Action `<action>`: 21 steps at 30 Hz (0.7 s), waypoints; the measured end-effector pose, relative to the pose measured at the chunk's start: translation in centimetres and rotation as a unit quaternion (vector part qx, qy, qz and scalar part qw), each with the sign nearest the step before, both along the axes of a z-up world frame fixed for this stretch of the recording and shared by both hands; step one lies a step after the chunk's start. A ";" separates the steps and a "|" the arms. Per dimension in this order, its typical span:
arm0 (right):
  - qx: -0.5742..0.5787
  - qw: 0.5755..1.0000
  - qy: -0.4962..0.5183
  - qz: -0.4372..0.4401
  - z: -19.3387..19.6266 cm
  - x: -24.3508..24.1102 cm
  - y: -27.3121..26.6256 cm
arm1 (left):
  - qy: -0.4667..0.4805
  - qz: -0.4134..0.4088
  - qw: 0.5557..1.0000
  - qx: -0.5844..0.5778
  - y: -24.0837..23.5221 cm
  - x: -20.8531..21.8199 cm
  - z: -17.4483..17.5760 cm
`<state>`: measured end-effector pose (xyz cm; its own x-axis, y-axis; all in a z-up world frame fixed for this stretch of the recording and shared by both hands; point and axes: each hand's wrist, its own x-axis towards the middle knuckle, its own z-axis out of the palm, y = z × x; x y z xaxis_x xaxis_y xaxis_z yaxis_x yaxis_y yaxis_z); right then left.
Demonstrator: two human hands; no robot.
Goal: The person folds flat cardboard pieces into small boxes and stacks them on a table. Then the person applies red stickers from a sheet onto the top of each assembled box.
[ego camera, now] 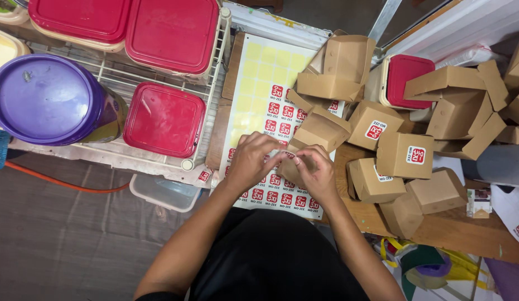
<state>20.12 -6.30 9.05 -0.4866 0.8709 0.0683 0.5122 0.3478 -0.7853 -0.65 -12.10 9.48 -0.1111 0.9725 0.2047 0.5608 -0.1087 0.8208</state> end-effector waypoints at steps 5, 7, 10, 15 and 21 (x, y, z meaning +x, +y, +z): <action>-0.073 0.997 0.033 -0.001 -0.4 0.6 -0.4 | -0.064 0.037 0.995 -0.061 -0.5 -0.1 -1.3; 0.015 0.990 -0.137 0.041 -0.8 1.3 -0.6 | -0.147 0.066 0.980 -0.120 -0.7 -0.3 -2.6; 0.067 0.950 -0.266 0.151 -1.5 2.8 -0.9 | -0.349 0.084 0.917 -0.172 -0.8 -0.4 -4.8; -0.347 0.933 -0.066 -0.070 -3.2 5.0 -0.6 | -0.518 0.067 0.841 -0.141 -1.3 0.0 -6.9; -0.486 0.689 0.527 -0.103 -3.5 5.8 0.3 | -0.519 -0.004 0.844 -0.139 -1.0 1.5 -2.9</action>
<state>25.91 -6.05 5.58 -0.4714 0.7980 -0.3755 -0.5624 -0.6000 -0.5690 0.80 -13.10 6.59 -0.0843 0.9685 -0.2342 -0.4746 0.1676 0.8641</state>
